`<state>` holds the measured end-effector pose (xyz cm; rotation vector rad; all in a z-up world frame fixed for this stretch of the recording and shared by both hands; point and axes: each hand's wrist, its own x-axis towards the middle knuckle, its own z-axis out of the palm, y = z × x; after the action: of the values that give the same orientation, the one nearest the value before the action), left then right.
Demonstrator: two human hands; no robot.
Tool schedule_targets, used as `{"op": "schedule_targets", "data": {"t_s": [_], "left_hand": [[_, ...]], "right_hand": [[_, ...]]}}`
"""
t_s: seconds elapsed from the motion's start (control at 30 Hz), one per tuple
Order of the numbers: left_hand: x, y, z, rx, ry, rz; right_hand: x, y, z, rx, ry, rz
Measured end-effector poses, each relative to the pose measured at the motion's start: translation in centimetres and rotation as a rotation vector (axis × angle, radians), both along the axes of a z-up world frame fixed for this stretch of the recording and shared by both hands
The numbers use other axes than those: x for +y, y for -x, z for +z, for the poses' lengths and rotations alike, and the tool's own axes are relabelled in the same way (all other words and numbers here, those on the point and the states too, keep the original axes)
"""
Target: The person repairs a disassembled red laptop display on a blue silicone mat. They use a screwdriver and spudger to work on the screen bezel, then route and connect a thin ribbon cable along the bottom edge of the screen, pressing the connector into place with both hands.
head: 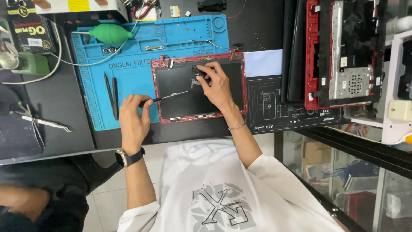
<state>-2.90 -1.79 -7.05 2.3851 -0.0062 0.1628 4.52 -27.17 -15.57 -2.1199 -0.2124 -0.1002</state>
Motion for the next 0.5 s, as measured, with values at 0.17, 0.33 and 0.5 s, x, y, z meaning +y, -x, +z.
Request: {"op": "schedule_targets", "data": {"t_s": [0.17,0.33,0.5], "left_hand": [[-0.3,0.5,-0.3,-0.026,0.014,0.028],[-0.7,1.0,-0.9,-0.011,0.080,0.099],[-1.7,0.7,-0.5,-0.032,0.087,0.069]], "right_hand": [[0.1,0.5,1.5,0.008,-0.052,-0.019],[-0.3,1.9,2.2,-0.193,0.020,0.088],[-1.1,1.6,2.3,-0.091,-0.024,0.233]]}}
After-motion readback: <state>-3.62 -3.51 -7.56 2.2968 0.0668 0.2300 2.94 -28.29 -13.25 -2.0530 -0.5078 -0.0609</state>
